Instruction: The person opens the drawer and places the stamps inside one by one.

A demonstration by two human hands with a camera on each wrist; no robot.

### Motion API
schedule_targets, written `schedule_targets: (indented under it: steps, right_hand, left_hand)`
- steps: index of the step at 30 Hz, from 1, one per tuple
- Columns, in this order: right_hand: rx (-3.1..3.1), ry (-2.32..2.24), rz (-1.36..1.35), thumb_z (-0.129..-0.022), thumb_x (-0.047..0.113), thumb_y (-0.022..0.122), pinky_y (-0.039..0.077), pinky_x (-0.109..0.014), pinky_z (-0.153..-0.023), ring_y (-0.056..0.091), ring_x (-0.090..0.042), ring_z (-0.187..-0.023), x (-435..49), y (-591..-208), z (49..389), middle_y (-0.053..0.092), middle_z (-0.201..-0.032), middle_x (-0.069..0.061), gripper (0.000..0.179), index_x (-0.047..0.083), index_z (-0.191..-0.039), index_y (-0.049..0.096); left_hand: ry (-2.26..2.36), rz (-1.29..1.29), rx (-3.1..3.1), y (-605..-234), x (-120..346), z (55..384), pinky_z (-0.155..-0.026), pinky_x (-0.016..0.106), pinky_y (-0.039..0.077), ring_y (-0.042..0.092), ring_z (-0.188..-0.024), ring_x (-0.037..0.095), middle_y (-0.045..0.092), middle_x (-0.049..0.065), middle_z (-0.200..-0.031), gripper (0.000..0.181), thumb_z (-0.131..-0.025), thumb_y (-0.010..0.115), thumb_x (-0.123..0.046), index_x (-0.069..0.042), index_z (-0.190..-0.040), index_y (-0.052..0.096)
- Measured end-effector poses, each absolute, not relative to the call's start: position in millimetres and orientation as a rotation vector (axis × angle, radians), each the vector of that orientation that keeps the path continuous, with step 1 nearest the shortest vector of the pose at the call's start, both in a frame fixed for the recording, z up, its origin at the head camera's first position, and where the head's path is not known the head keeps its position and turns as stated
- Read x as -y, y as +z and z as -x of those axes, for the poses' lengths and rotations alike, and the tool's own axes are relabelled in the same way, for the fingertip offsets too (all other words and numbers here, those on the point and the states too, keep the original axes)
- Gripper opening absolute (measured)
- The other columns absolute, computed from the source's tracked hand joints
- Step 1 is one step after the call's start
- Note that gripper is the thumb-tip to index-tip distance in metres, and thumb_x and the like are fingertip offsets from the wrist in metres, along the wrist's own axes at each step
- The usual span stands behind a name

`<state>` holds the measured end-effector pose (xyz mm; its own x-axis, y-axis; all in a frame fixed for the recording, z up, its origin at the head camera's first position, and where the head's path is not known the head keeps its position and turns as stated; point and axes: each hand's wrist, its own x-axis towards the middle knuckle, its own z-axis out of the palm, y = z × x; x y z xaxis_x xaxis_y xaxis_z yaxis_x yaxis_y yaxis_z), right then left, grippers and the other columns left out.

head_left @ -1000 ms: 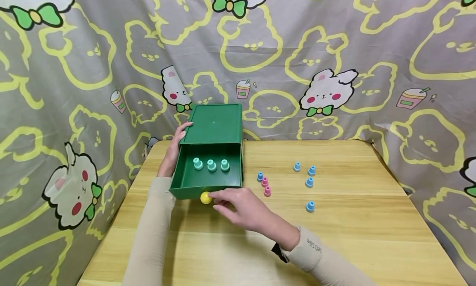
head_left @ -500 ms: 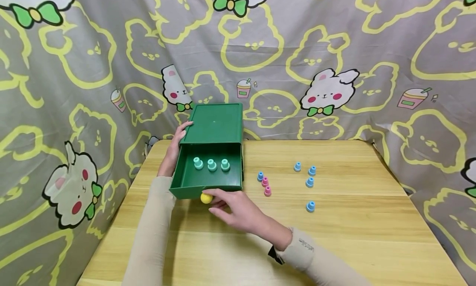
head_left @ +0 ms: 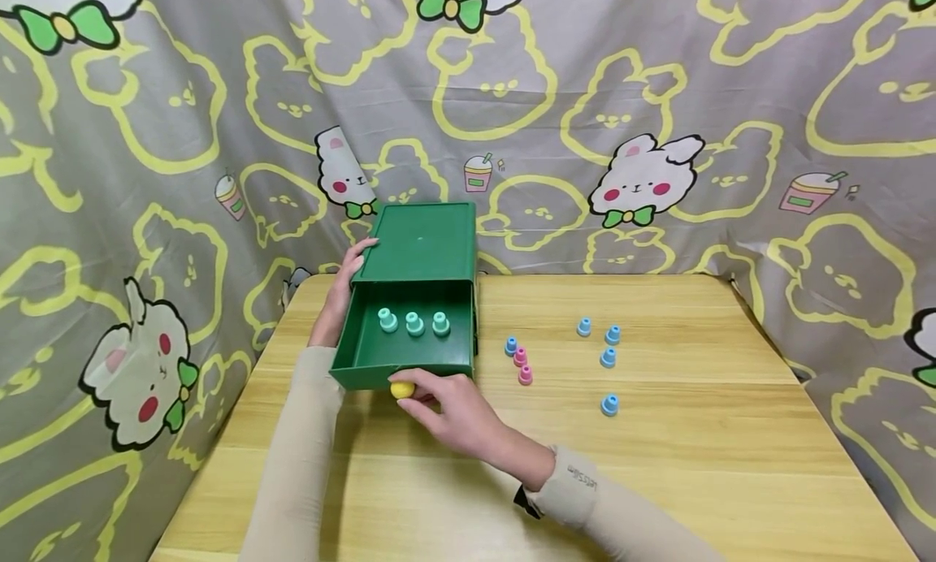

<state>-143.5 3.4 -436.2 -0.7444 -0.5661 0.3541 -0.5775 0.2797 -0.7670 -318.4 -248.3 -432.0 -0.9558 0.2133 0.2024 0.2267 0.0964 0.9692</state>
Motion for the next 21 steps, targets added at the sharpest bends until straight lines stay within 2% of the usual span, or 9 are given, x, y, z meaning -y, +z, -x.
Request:
schedule_targets:
  steps: [12, 21]
  right_hand:
    - [2.470, 1.502, -1.091, -0.104, 0.021, 0.064, 0.055, -0.018, -0.082, 0.067, 0.001, -0.087, -2.6, -435.3, 144.0, 0.076, -0.097, 0.002, 0.027, 0.016, -0.130, 0.069]
    - [2.432, 1.497, -1.087, -0.104, 0.021, 0.064, 0.051, -0.017, -0.071, 0.062, 0.000, -0.077, -3.1, -428.6, 146.8, 0.075, -0.094, 0.004, 0.026, 0.016, -0.129, 0.069]
  left_hand:
    - [-2.085, 0.490, 2.283, -433.2, 248.2, 321.4, -0.114, 0.059, 0.022, 0.026, -0.142, 0.033, 0.013, -0.005, -0.169, 0.052, -0.110, 0.027, -0.041, -0.029, -0.160, 0.034]
    - [-2.095, 0.473, 2.299, -431.2, 247.4, 319.8, -0.112, 0.053, 0.027, 0.029, -0.140, 0.031, 0.015, -0.003, -0.169, 0.051, -0.111, 0.026, -0.042, -0.032, -0.160, 0.033]
